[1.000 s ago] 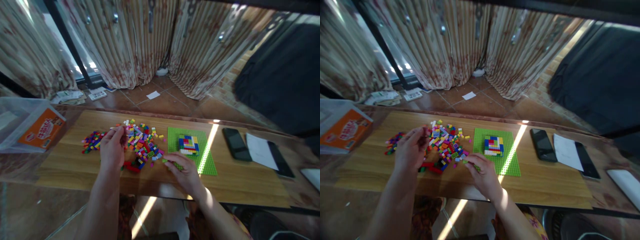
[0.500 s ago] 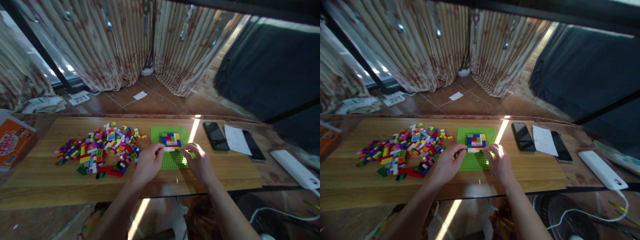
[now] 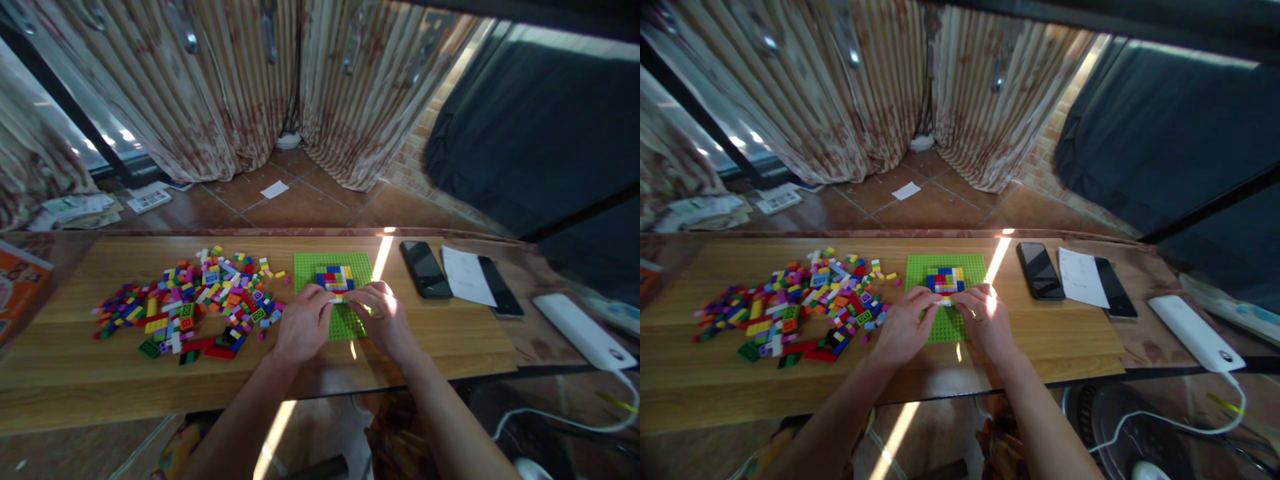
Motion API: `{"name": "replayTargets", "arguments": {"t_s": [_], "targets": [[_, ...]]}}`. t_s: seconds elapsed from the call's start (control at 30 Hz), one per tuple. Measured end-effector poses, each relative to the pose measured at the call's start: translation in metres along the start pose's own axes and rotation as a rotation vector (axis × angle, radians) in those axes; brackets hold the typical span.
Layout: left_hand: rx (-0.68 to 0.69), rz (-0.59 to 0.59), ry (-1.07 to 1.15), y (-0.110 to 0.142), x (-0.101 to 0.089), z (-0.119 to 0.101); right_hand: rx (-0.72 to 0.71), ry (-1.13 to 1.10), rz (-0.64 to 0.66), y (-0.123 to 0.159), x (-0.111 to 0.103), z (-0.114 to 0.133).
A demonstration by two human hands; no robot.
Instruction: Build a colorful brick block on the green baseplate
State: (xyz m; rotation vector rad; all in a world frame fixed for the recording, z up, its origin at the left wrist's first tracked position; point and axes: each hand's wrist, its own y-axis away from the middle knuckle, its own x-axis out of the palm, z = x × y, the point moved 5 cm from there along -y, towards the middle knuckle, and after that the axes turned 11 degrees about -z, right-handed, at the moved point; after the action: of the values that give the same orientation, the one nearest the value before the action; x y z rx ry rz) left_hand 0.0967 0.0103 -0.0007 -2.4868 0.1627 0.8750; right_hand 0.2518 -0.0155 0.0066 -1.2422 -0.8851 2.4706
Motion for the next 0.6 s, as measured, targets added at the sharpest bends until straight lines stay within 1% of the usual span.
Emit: {"name": "replayTargets", "arguments": {"t_s": [0.2,0.4,0.6], "targets": [[0.035,0.015,-0.038,0.0009,0.0056,-0.0013,-0.045,0.039,-0.052,0.0012,0.0015,0.0013],[0.042,0.012,-0.070,0.0010,0.0082,-0.0017,-0.081,0.009,-0.115,0.0034,0.0006,0.0017],[0.062,-0.030,-0.121,0.0022,0.0108,-0.0047,-0.086,0.023,-0.118,0.0060,0.0019,0.0042]]}}
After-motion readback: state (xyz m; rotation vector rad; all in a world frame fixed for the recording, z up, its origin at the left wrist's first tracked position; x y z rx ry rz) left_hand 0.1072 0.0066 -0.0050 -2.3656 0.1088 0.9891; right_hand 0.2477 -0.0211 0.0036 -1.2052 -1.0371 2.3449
